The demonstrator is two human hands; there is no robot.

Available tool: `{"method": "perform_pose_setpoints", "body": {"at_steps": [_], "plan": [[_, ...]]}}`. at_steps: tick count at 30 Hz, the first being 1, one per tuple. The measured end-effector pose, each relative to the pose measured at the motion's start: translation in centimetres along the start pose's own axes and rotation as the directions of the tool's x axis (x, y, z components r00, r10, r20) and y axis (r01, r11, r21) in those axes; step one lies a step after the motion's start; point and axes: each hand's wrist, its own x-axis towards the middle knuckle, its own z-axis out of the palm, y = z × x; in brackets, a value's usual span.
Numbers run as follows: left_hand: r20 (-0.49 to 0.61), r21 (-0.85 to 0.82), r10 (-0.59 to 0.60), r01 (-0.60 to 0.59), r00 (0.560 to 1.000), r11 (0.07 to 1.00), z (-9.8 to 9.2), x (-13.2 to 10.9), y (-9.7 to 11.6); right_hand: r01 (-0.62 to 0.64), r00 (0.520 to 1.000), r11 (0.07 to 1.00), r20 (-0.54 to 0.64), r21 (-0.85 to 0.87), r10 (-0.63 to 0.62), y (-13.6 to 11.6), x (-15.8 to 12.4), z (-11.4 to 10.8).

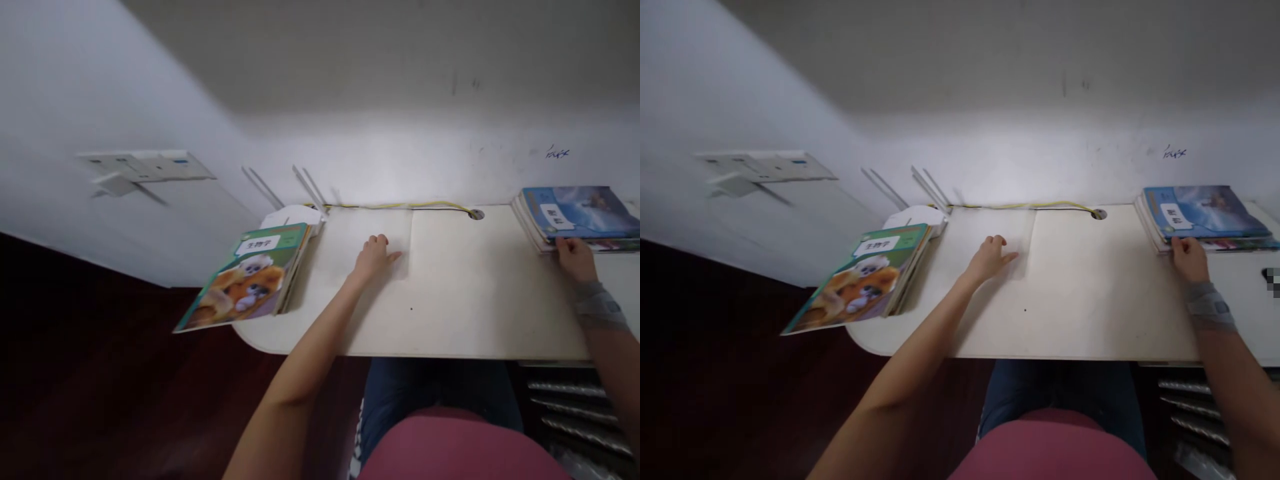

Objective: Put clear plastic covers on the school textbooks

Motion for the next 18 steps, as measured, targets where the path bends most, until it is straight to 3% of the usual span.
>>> {"method": "perform_pose_setpoints", "body": {"at_steps": [5, 8, 10, 11, 14, 16, 18], "plan": [[0.017, -0.062, 0.008, -0.007, 1.000, 0.998, 0.5, -0.5, -0.8, 0.004, 1.000, 1.000, 0.021, -0.006, -0.003, -1.1, -0.9, 0.0], [0.072, -0.258, 0.160, -0.137, 0.984, 0.956, -0.4, -1.3, -0.9, 0.110, 0.989, 0.994, 0.095, 0.021, -0.112, -3.8, -3.3, 1.1], [0.136, -0.407, 0.268, -0.192, 0.954, 0.893, -1.0, -1.9, -1.1, 0.218, 0.955, 0.973, 0.190, 0.071, -0.228, -6.4, -5.1, 2.2], [0.170, -0.445, 0.296, -0.195, 0.940, 0.874, -1.2, -2.1, -1.2, 0.282, 0.924, 0.954, 0.241, 0.101, -0.298, -7.8, -6.0, 2.7], [0.228, -0.424, 0.303, -0.186, 0.925, 0.886, -1.6, -2.6, -1.5, 0.529, 0.745, 0.828, 0.366, 0.187, -0.558, -12.0, -8.4, 3.7], [0.235, -0.413, 0.310, -0.194, 0.921, 0.890, -1.9, -2.6, -1.6, 0.604, 0.635, 0.751, 0.408, 0.266, -0.656, -14.6, -9.8, 4.2], [0.257, -0.415, 0.317, -0.192, 0.913, 0.889, -2.3, -2.6, -1.6, 0.642, 0.558, 0.696, 0.427, 0.321, -0.711, -16.7, -10.9, 4.7]]}}
